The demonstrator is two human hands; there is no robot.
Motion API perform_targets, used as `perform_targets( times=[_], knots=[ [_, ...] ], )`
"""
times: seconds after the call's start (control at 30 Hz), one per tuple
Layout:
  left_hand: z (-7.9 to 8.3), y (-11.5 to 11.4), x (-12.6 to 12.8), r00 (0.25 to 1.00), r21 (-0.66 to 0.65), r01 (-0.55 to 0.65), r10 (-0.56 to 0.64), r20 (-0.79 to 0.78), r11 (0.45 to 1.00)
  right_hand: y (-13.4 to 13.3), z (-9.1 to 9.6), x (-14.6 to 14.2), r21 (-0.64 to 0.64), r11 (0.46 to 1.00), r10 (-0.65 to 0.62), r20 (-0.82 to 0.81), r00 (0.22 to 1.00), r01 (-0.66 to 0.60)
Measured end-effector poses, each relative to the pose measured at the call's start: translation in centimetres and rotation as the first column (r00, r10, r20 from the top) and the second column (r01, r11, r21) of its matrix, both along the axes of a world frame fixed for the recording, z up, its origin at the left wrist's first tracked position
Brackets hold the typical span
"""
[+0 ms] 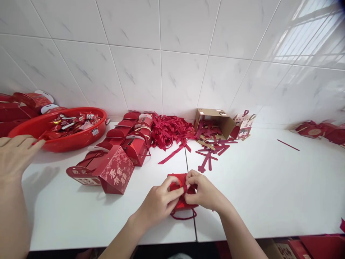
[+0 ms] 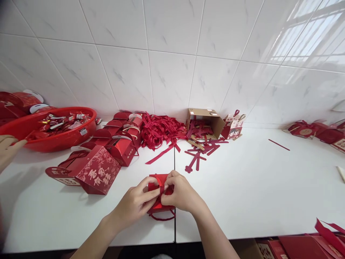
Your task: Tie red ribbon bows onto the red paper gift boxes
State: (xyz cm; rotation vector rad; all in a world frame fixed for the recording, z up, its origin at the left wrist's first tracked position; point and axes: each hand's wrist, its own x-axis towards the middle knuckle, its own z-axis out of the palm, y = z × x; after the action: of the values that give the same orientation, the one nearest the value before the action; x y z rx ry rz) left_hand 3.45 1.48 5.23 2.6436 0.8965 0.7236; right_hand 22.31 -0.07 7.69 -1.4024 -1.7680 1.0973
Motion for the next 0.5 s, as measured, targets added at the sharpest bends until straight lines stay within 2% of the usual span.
perform_targets(
  times=[0.1,0.2,0.27,0.37,0.5],
  knots=[
    [0.3,0.7,-0.4,0.997,-0.030,0.080,-0.079,0.023,0.996,0.5,0.0,0.1,0.000,0.997,0.076,0.029,0.997,-0.076],
    [0.0,1.3,-0.4,0.975,-0.100,0.135,-0.114,0.190,0.986,0.8,-0.2,0.1,-0.003,0.995,0.100,0.024,0.995,-0.100],
    [-0.2,1.5,-0.3,0.958,-0.149,0.137,-0.092,0.273,0.979,0.8,-0.3,0.0,-0.006,0.995,0.103,0.011,0.995,-0.102],
    [-0.1,1.4,-0.5,0.951,-0.224,0.108,-0.034,0.308,0.969,0.5,-0.2,0.4,-0.002,0.997,0.083,0.008,0.997,-0.083],
    [0.7,1.4,-1.7,0.958,-0.296,-0.033,0.114,0.263,0.955,0.0,-0.5,1.7,0.036,0.999,-0.005,0.088,0.996,0.001]
  ],
)
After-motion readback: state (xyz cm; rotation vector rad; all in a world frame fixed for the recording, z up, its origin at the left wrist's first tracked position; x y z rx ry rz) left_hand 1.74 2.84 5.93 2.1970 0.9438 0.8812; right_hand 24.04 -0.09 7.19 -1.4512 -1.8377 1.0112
